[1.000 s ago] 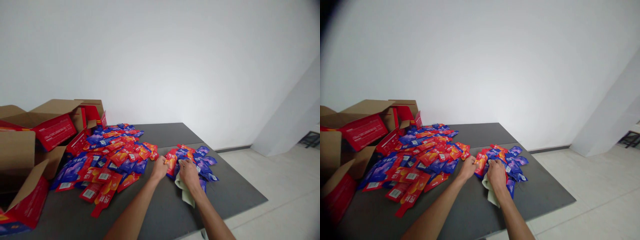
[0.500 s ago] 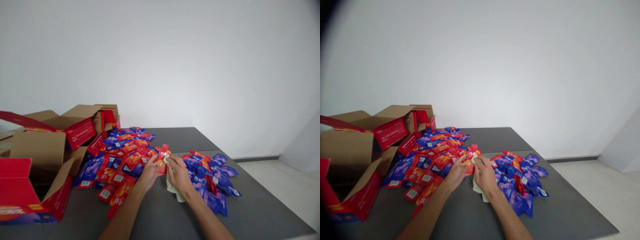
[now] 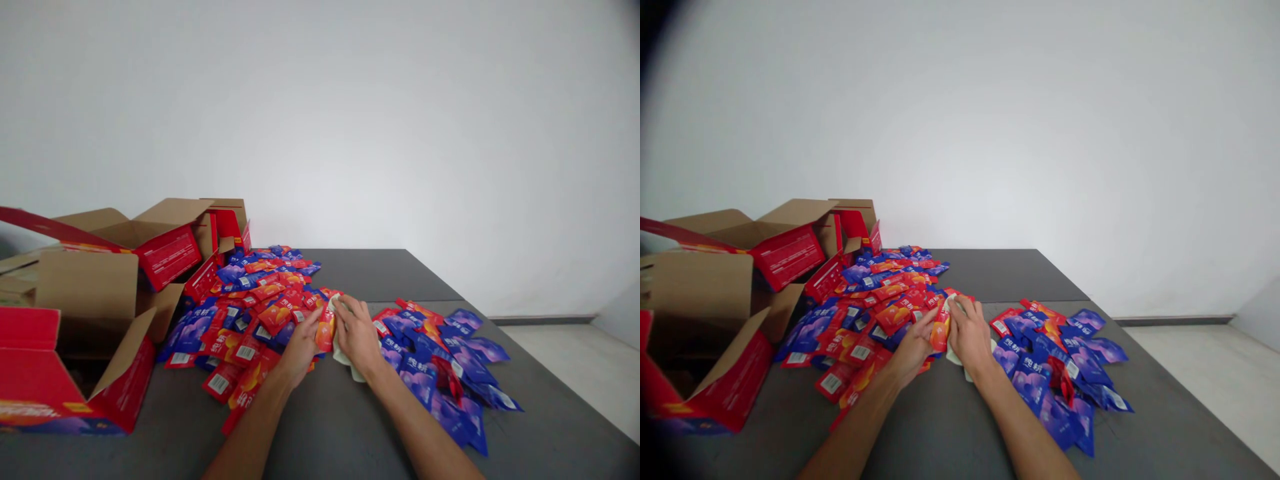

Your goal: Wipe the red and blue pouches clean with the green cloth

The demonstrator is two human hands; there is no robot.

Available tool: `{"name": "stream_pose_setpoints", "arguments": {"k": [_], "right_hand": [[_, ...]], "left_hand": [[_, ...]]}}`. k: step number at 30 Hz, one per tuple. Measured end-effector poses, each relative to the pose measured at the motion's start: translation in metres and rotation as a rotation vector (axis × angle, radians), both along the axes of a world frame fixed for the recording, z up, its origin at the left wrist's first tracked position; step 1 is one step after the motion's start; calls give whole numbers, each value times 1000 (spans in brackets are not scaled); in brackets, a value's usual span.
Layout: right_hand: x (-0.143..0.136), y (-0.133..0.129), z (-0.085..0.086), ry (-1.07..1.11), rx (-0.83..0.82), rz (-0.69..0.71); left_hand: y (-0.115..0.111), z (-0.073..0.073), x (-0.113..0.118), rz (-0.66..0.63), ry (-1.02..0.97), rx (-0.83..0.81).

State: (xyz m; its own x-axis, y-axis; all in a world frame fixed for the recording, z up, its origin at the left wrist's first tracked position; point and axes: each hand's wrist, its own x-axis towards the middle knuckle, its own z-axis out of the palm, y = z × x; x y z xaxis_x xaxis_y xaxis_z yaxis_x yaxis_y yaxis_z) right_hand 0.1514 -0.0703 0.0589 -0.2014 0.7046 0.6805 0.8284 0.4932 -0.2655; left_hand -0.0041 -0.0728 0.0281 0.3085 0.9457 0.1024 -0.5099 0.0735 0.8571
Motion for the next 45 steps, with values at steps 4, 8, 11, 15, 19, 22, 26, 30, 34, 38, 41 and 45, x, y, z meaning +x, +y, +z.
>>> {"name": "stream_pose_setpoints", "arguments": {"k": [4,8,11,15,19,22,26,30,34,38,41,45], "right_hand": [[2,-4,-5,3,-29,-50],[-10,-20,-12,-74,-75,36],[-20,-31,-17,-126,-90,151],[-26,-36,-19,-126,-100,228],[-19,-34,-15,-62,-69,225],[-11,-30,-13,-22,-62,180],[-8,-26,-16,51,-62,149],[-9,-25,-17,204,-46,157],[-6,-24,-15,373,-19,77],[-7,-24,-18,382,-88,115],[-11,-26,-20,369,-116,192],[-15,-29,-20,355,-94,253]], "left_hand": [[-1,-3,1,-38,45,11],[2,-6,-2,48,-8,16],[3,-2,-6,123,-59,1],[2,5,-9,174,-85,-36],[0,10,-8,120,-80,-20],[-1,10,-8,81,-41,7],[0,6,-9,73,0,-14],[1,8,-10,136,16,-60],[0,14,-9,311,-6,-109],[-1,16,-6,345,-39,-97],[-1,13,-6,399,11,-61],[1,5,-5,401,42,-14]]}}
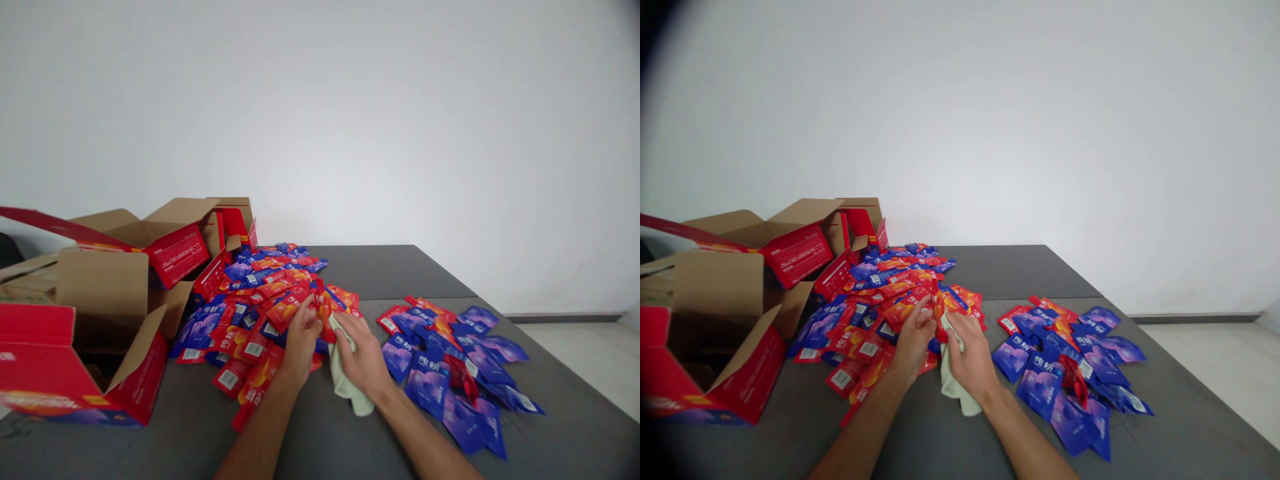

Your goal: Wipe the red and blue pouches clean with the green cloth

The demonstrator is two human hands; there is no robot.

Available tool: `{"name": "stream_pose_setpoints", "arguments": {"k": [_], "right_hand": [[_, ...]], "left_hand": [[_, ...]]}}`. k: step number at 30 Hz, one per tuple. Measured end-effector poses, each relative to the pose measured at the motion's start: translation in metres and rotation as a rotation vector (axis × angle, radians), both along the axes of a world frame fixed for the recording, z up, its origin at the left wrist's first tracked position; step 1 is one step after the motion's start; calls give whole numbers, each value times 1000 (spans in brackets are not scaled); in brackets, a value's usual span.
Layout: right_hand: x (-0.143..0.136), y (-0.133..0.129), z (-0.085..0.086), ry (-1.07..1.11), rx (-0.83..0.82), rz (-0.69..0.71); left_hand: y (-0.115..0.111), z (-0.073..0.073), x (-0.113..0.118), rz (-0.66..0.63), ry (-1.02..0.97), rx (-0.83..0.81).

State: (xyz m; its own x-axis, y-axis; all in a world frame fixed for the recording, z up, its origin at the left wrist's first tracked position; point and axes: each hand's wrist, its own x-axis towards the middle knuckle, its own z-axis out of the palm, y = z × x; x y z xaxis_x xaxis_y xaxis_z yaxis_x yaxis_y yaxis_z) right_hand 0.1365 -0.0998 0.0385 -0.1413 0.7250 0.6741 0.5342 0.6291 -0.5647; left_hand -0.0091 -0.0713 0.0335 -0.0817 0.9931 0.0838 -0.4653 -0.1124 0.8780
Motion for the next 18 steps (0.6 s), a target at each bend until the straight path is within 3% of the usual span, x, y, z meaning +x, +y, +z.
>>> {"name": "stream_pose_setpoints", "arguments": {"k": [5,14,18], "right_hand": [[-4,-5,2,-69,42,42],[-8,-14,9,-254,61,78],[2,-9,9,-276,18,11]], "left_hand": [[1,-2,8,-43,-87,-56],[-9,16,5,-202,-301,-113],[-10,14,7,-278,-326,-169]]}}
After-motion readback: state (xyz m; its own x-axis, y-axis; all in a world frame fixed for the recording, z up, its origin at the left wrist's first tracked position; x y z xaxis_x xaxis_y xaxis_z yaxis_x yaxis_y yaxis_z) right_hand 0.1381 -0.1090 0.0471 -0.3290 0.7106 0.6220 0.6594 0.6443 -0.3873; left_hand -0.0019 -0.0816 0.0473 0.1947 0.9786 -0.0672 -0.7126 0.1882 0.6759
